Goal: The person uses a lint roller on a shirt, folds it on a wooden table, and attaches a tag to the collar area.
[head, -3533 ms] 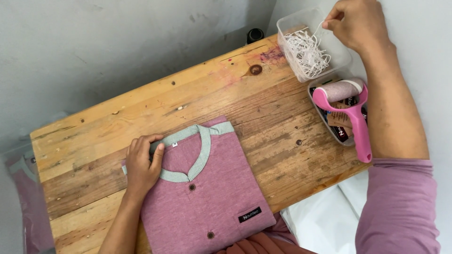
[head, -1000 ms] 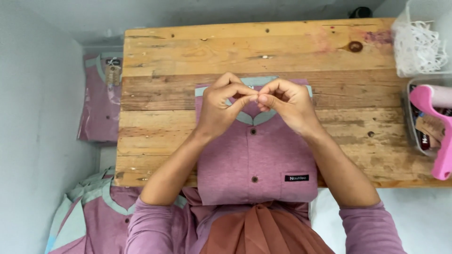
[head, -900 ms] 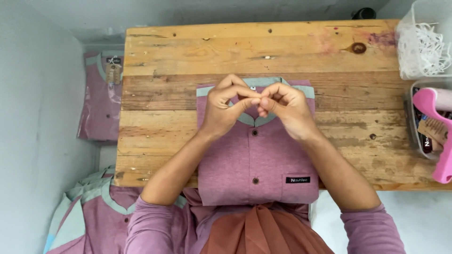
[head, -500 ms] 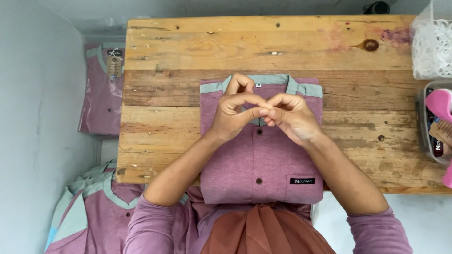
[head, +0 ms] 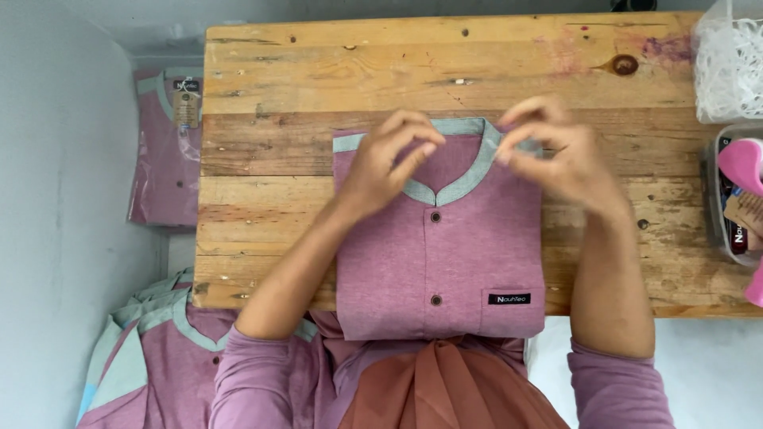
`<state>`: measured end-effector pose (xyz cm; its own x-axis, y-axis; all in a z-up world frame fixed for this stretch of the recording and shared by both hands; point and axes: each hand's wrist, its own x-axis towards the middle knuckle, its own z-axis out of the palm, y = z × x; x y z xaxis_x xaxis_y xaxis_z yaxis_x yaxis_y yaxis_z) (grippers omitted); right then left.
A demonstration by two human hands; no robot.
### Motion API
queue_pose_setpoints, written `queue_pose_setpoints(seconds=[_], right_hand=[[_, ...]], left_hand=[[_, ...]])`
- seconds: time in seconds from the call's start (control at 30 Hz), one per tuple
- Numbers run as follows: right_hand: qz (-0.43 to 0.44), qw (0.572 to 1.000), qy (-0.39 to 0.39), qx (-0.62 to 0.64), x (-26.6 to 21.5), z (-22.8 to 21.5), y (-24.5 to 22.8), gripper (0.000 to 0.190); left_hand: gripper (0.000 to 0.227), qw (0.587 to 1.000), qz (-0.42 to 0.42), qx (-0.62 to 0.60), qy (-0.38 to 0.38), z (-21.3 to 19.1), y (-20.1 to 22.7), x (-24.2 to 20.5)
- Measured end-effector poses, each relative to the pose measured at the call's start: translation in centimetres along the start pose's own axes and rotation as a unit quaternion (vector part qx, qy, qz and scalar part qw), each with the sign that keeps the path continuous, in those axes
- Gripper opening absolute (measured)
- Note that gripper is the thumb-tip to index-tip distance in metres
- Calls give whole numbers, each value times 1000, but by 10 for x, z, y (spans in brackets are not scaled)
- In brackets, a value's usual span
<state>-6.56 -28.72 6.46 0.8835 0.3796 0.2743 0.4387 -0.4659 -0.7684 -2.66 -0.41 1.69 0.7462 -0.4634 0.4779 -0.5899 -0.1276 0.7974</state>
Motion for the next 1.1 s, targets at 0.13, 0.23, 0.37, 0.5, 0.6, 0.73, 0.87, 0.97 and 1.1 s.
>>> queue_pose_setpoints(seconds=[0.13, 0.23, 0.37, 0.5, 0.6, 0.73, 0.87, 0.97, 1.1], right_hand=[[80, 880, 151, -443, -13, -2, 50, 15], [150, 956, 151, -201, 4, 24, 20, 13], [45, 990, 120, -65, 28, 60, 22, 6], [-8, 991, 105, -81, 42, 84, 36, 9], [-31, 985, 118, -122, 36, 93, 49, 9], [-49, 983, 128, -120, 34, 91, 43, 6], [-69, 979, 128, -142, 32, 93, 46, 6], [-81, 976, 131, -157, 33, 95, 45, 6], [-94, 966, 141, -194, 36, 96, 37, 6]], left_hand=[[14, 992, -4, 100, -72, -12, -12, 15], [14, 987, 44, 102, -118, -7, -33, 20], [14, 984, 30, 136, -115, -8, -32, 24], [12, 978, 31, 179, -100, -5, -37, 18], [6, 978, 37, 190, -81, -2, -38, 17], [5, 975, 20, 211, -67, 4, -42, 15], [11, 977, -32, 209, -39, 12, -49, 10], [15, 984, -71, 165, -22, 12, -43, 12], [15, 984, -93, 148, -16, 10, -37, 14]])
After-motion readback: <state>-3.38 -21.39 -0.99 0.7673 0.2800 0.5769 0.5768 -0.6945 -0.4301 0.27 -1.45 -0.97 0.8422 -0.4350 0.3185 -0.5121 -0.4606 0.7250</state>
